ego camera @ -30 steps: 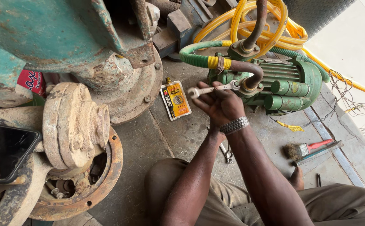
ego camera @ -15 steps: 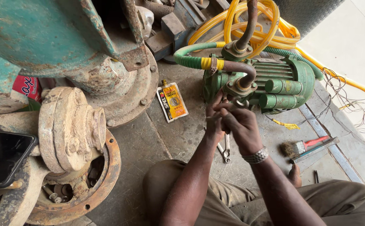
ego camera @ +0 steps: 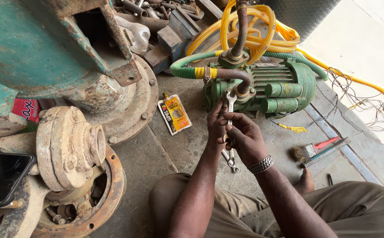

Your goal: The person sits on the floor of a repair workshop reassembling a green electric water pump. They fit a curved metal pipe to the pump outlet, seat a round cover plate with a gasket onto the pump housing, apply sealant from a tube, press hoses into place, and tighten fittings using wrenches.

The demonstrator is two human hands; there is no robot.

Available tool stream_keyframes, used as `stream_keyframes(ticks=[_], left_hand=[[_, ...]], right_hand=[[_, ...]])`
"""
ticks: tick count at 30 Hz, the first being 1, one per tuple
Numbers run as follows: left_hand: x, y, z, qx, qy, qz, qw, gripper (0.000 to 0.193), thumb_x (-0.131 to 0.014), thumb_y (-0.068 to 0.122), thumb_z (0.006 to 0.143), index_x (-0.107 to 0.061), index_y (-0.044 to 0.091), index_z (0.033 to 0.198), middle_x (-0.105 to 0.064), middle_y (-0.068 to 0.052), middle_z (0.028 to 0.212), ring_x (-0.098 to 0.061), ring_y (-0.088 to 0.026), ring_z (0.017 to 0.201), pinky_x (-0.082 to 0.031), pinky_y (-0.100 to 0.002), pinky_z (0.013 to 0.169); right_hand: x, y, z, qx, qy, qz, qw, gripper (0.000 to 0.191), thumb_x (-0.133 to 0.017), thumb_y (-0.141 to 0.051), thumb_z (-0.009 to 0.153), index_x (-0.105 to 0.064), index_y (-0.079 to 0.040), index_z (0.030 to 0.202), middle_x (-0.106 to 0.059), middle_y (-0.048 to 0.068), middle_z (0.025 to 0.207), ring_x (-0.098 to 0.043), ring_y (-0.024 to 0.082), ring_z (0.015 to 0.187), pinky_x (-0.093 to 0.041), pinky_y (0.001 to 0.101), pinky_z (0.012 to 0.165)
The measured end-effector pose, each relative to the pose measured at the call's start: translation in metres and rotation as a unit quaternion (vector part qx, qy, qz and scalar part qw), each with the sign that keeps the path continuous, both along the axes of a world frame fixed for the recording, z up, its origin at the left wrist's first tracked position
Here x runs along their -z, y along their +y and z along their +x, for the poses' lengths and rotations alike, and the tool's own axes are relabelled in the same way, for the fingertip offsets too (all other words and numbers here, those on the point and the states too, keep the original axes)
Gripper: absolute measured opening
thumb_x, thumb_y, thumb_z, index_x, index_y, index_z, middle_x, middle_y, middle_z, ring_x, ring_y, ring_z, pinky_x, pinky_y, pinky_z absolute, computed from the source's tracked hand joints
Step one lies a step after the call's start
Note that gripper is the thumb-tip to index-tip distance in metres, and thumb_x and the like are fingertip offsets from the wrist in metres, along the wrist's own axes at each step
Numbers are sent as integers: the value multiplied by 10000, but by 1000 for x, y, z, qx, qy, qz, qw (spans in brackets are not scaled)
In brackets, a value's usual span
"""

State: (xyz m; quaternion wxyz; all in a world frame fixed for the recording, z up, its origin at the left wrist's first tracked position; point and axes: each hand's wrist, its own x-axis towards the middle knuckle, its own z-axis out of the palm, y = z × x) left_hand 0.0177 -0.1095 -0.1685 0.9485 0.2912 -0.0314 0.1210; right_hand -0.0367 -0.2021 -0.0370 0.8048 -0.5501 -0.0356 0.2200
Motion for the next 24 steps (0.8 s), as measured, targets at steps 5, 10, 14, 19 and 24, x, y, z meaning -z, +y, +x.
stream_keyframes(ticks=[5, 10, 14, 19, 24], left_hand=[[-1, 4, 0, 3, -54, 37, 998, 838, -715, 517, 944, -474, 16, 1572, -648, -68, 1295, -635, -133, 1175, -544, -281, 1022], [-4, 2, -2, 2, 22, 48, 999, 763, -674, 478, 993, -465, 35, 1579, -639, -66, 1288, -610, -127, 1106, -528, -271, 952], [-1, -1, -5, 76, 45, -97, 991, 668, -638, 408, 1026, -460, 74, 1576, -643, -63, 1272, -595, -113, 1021, -516, -249, 876], [3, 2, -9, 114, 54, -196, 972, 561, -593, 320, 1067, -454, 122, 1573, -648, -60, 1251, -578, -95, 916, -501, -223, 781], [-4, 0, -10, 128, 24, -184, 974, 477, -549, 232, 1109, -448, 171, 1571, -653, -57, 1230, -560, -76, 810, -486, -196, 686]], right_hand=[[10, 1, 4, 5, 28, -1, 1000, 347, -594, -73, 1011, -566, -29, 1354, -716, 93, 1157, -763, 199, 743, -562, 242, 517], [11, 11, 12, 44, 54, 9, 998, 336, -585, -41, 992, -484, -83, 1309, -712, 148, 1146, -755, 262, 765, -624, 313, 581], [12, 28, 22, 9, 159, 48, 986, 211, -505, -75, 1058, -516, -7, 1258, -701, 200, 1174, -768, 324, 914, -656, 383, 713], [16, 79, 60, -6, 239, 99, 966, 219, -391, -112, 1058, -505, -39, 1231, -709, 192, 1182, -740, 373, 990, -648, 480, 826], [18, 149, 102, 148, 251, 255, 922, 260, -408, -116, 1103, -520, 58, 1261, -690, 239, 1184, -753, 352, 1041, -633, 427, 863]])
